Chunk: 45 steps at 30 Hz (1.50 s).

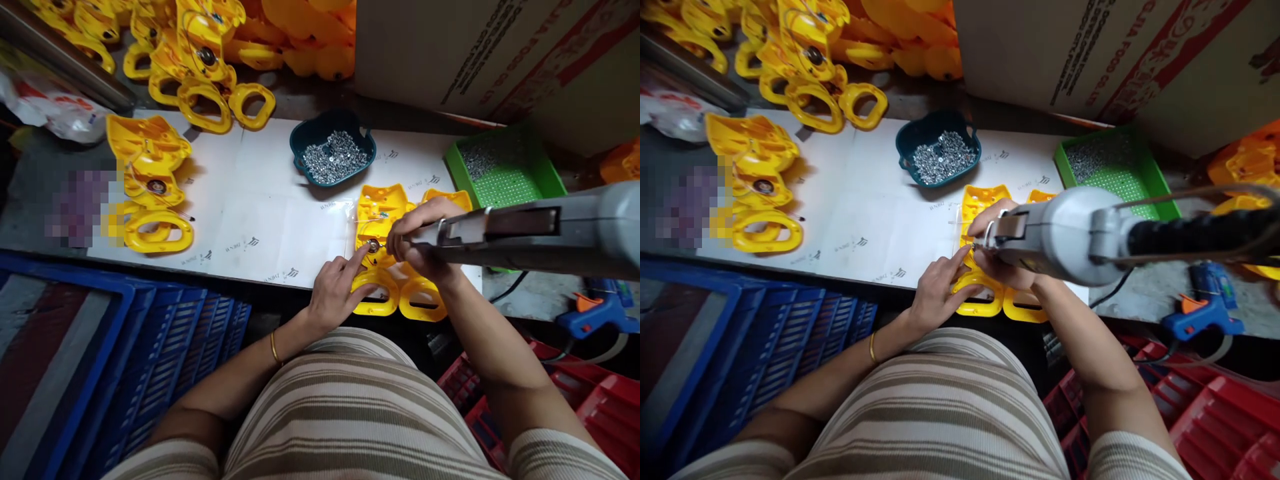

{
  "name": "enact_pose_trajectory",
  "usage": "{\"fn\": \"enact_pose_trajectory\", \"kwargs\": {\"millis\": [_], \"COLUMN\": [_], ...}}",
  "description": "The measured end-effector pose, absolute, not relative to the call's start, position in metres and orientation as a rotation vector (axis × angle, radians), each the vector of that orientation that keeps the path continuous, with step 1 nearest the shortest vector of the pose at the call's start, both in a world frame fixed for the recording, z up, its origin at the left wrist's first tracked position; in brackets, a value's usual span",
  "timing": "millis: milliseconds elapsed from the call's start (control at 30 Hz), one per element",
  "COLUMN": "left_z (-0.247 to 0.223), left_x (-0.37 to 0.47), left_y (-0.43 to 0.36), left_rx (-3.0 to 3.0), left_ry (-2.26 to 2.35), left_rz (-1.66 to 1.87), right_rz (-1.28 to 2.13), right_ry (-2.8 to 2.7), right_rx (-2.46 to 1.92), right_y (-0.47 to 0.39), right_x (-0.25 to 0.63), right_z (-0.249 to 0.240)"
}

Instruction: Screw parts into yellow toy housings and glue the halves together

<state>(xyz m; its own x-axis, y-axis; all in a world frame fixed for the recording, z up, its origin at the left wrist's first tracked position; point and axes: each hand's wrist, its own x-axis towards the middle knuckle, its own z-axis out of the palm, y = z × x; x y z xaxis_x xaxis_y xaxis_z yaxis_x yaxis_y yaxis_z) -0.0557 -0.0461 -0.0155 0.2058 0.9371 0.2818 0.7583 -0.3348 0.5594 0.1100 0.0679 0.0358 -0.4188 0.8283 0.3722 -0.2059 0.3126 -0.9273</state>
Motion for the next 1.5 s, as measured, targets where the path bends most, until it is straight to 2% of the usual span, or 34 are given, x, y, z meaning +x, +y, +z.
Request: {"fn": "enact_pose_trajectory", "kwargs": {"millis": [167,233,333,400,567,667,1067,1367,1500], "left_z": [-0.002,0.007,0.022,0.032,0.039,0.031,0.017,0.022,0.032], "left_x": [-0.053,-0.062,-0.087,-0.106,-0.127,-0.126,-0.134,-0.147,-0.148], "left_y": [-0.051,-0.044,-0.005,0.037,0.138,0.161,0.167,0.168,0.157], "left_rx": [2.301,2.381,2.461,2.466,2.433,2.349,2.198,2.214,2.192], "left_ry": [1.657,1.616,1.583,1.751,1.899,1.805,1.854,1.887,1.854], "left_rz": [0.760,0.847,1.109,1.124,0.293,0.171,0.581,0.565,0.954], "right_rz": [1.313,1.303,1.280,1.276,1.277,1.257,1.235,1.246,1.216], "right_ry": [-1.383,-1.313,-1.264,-1.255,-1.275,-1.268,-1.238,-1.220,-1.214], "right_rx": [-0.362,-0.370,-0.411,-0.418,-0.482,-0.537,-0.567,-0.557,-0.560], "right_y": [0.061,0.058,0.055,0.052,0.039,0.033,0.020,0.019,0.023], "right_x": [0.130,0.138,0.147,0.150,0.146,0.145,0.148,0.149,0.153], "right_z": [0.063,0.071,0.072,0.069,0.067,0.069,0.075,0.070,0.070]}}
